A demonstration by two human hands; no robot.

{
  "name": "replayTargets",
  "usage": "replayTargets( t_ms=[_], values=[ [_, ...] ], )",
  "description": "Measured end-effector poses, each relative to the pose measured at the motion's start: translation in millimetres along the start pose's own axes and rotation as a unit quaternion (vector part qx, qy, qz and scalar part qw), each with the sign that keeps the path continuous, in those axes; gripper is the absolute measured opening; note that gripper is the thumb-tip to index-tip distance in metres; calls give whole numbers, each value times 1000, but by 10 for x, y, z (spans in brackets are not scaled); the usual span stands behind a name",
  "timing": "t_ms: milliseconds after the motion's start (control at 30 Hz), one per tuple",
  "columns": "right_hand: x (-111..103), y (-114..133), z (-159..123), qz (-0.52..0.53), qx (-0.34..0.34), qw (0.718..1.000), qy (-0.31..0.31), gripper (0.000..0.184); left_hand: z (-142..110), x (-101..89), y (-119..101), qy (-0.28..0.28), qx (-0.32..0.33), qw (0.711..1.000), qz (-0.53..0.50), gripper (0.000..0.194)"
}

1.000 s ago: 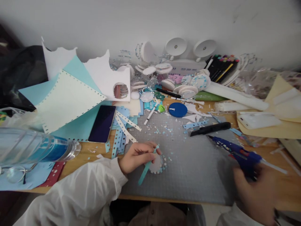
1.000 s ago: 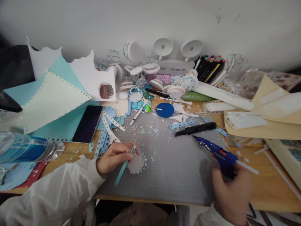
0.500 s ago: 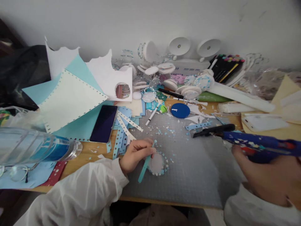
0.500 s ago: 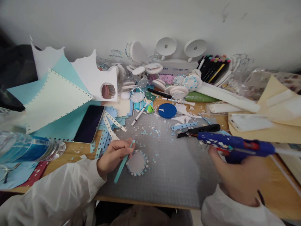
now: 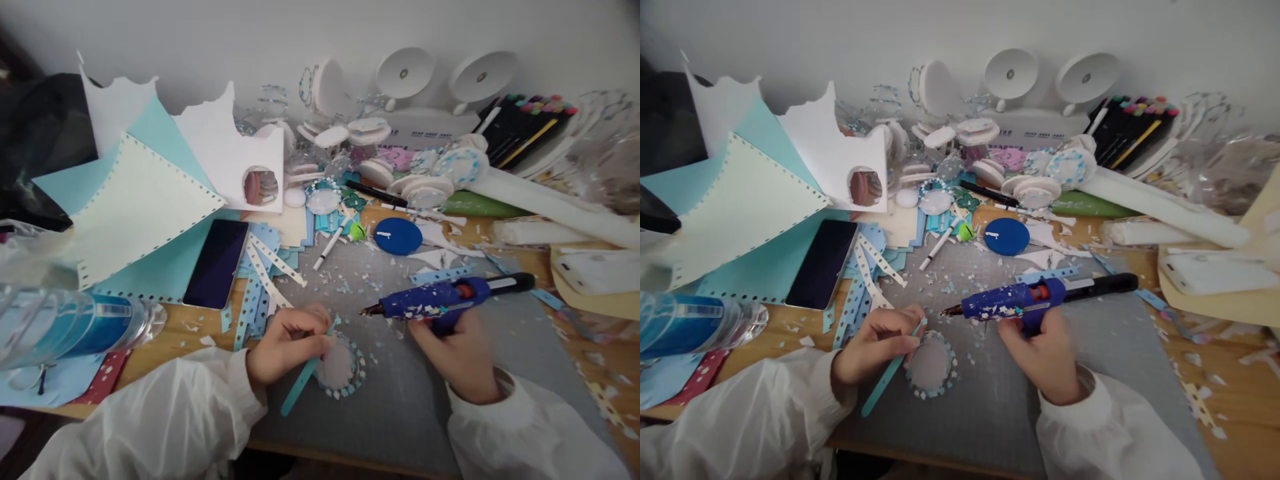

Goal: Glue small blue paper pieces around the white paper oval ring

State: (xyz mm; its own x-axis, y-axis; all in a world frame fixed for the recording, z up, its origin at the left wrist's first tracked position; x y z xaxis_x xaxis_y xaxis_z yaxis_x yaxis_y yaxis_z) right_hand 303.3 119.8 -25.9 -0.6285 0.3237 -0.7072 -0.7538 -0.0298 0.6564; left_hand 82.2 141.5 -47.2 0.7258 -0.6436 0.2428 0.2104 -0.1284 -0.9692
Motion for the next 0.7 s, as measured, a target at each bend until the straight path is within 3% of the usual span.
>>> replayTargets(
  t_ms=[400,700],
  values=[
    [136,56,-35,-22,9,997,74,24,19,8,11,8,-10,1000,-2,36],
    [155,7,-40,-23,8,997,77,22,31,14,-19,8,-22,1000,12,40]
  ],
)
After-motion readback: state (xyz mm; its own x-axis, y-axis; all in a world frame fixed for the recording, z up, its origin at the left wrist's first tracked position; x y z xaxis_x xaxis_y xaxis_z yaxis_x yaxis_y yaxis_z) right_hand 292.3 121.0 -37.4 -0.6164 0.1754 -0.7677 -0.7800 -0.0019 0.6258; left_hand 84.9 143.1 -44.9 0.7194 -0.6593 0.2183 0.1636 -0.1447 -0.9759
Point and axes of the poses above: each hand's wrist, its own z-axis towards the middle knuckle, its own x-axis out of the palm, y = z × x, the point moved 8 cm from there along z, towards the middle knuckle, and after that the axes turned 8 degrees about y, right-handed, at the moved point
